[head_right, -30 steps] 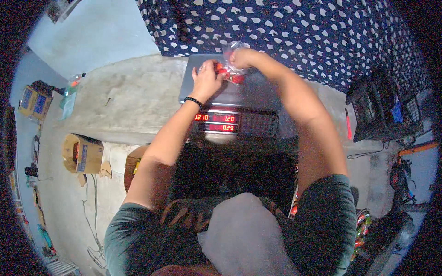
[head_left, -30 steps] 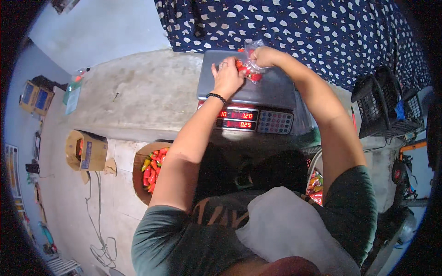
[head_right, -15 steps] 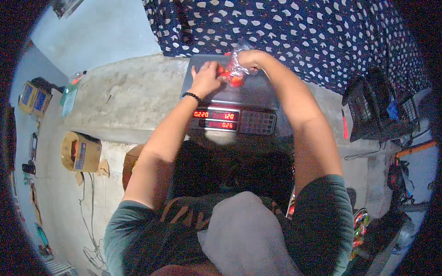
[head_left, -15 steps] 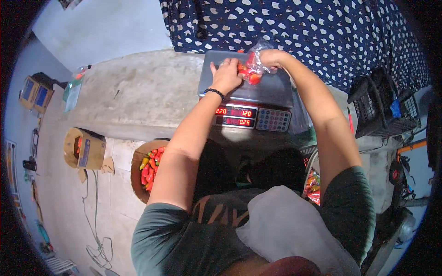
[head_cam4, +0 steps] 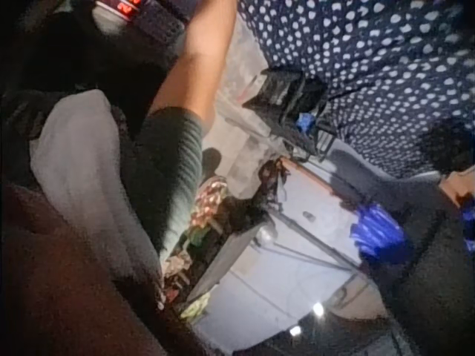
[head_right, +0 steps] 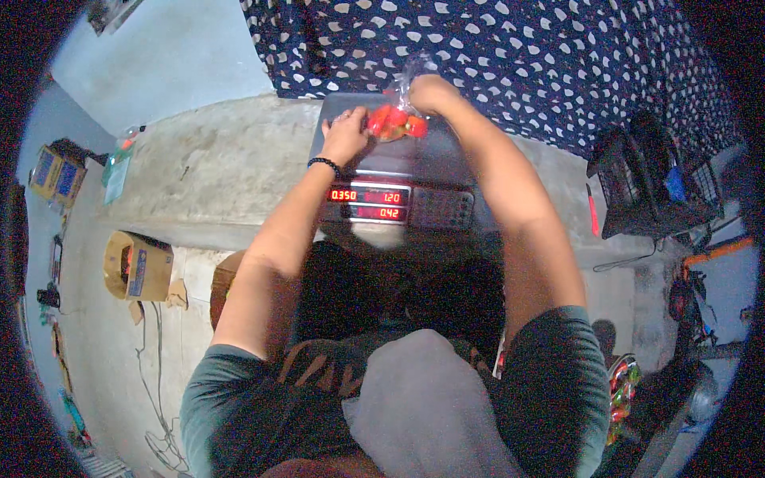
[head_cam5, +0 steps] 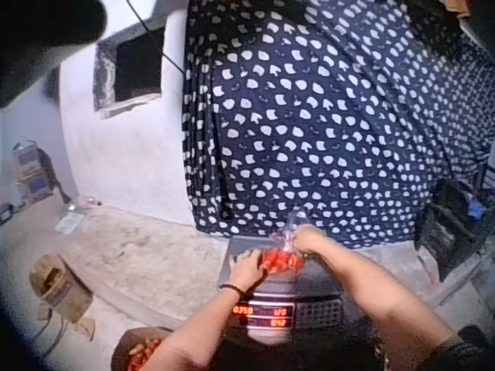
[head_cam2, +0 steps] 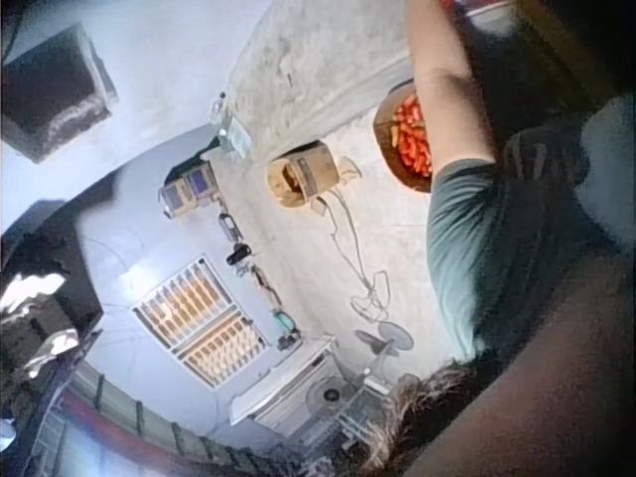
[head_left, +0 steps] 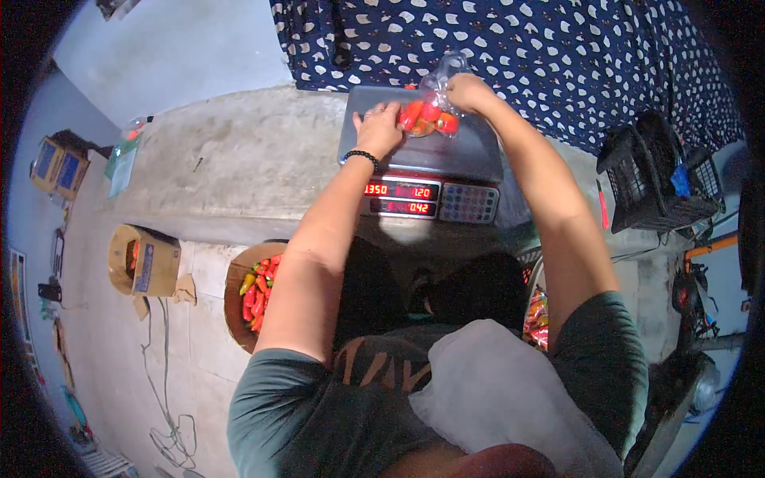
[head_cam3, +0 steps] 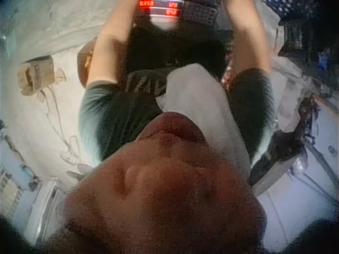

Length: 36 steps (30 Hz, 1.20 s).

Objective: The person weighs peppers on a digital scale and then places them into a plastic bag, eventually twisting the top of the bag to close it.

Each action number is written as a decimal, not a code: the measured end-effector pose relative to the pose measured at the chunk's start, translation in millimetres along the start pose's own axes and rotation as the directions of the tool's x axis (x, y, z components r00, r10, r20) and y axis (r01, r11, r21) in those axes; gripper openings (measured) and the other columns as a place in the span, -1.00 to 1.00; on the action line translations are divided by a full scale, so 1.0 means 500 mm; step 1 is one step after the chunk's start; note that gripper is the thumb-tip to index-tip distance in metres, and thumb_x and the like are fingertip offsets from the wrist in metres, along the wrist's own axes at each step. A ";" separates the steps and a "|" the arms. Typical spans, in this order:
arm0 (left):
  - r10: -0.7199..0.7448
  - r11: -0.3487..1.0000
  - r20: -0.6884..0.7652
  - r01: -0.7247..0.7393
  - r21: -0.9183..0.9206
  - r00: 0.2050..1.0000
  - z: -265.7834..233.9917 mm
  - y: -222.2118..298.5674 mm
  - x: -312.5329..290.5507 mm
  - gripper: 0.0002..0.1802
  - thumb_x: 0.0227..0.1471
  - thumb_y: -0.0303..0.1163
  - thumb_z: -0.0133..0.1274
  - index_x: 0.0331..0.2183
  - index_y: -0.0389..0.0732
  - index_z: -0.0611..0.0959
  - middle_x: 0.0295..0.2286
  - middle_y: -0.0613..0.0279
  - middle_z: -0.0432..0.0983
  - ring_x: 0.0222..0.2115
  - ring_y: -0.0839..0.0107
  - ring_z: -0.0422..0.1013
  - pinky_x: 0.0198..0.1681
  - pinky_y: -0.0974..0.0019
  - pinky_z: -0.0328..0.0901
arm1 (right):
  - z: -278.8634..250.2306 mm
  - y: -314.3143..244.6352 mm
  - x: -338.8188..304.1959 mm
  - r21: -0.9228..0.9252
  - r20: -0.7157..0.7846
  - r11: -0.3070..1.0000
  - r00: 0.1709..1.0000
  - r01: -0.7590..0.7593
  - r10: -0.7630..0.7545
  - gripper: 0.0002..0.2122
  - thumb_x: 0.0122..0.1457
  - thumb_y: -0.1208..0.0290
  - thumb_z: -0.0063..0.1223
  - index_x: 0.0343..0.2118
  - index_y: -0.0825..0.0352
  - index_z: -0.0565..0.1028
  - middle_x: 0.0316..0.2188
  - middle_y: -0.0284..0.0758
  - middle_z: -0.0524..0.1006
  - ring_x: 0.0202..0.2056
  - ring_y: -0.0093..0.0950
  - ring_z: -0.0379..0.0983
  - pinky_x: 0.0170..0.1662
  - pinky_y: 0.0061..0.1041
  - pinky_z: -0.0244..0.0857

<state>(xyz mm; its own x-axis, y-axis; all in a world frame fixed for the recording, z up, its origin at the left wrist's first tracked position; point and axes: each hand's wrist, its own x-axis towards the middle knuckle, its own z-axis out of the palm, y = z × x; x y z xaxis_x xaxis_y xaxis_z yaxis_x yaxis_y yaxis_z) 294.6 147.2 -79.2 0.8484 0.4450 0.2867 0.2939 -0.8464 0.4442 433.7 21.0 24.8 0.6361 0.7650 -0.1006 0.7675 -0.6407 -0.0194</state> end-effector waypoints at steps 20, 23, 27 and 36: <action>-0.012 1.000 0.103 0.013 -0.011 0.995 -0.004 0.052 -0.005 -0.75 -0.19 -0.24 0.03 -0.33 0.04 0.56 -0.15 0.20 0.33 -0.06 0.07 0.20 0.00 -0.45 -0.31 | 0.026 0.149 -0.008 0.463 -0.329 0.871 0.880 -0.165 0.342 -0.72 -0.07 0.21 -0.12 -0.43 0.29 0.53 -0.41 -0.10 0.50 -0.30 -0.13 0.43 -0.22 -0.27 0.28; -0.037 0.996 -0.049 0.033 -0.080 0.998 -0.018 0.021 -0.011 -0.69 -0.26 -0.15 0.06 -0.35 0.03 0.57 -0.17 0.14 0.34 -0.08 0.07 0.21 -0.01 -0.40 -0.23 | -0.006 0.133 -0.040 0.363 -0.279 0.928 0.941 -0.082 0.192 -0.72 -0.07 0.19 -0.11 -0.42 0.26 0.54 -0.43 -0.13 0.51 -0.33 -0.17 0.45 -0.23 -0.29 0.30; 0.287 0.928 -0.311 -0.344 -0.145 0.906 -0.085 0.071 0.005 -0.71 -0.21 -0.17 0.07 -0.39 -0.11 0.58 -0.37 0.05 0.45 -0.26 0.09 0.35 -0.18 0.19 0.24 | 0.010 0.136 -0.074 0.435 -0.248 0.900 0.963 0.015 0.104 -0.70 -0.01 0.17 0.05 -0.55 0.37 0.52 -0.71 -0.33 0.47 -0.64 -0.57 0.40 -0.53 -0.53 0.23; 0.311 0.865 -0.221 -0.372 -0.337 0.924 -0.200 0.214 -0.050 -0.79 -0.21 -0.39 0.04 -0.40 -0.22 0.56 -0.44 0.09 0.44 -0.37 0.16 0.40 -0.31 0.24 0.31 | -0.018 0.125 -0.167 0.219 -0.310 0.973 0.951 0.066 0.006 -0.72 -0.02 0.17 -0.04 -0.53 0.30 0.53 -0.62 -0.26 0.51 -0.54 -0.41 0.46 -0.41 -0.44 0.28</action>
<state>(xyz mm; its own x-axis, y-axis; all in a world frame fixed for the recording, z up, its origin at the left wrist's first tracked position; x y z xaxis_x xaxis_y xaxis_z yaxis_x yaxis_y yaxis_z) 260.9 74.8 46.0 0.7782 0.2126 0.5910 -0.2096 -0.7991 0.5635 429.3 -82.7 41.0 0.6337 0.7438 0.2125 0.7715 -0.5876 -0.2438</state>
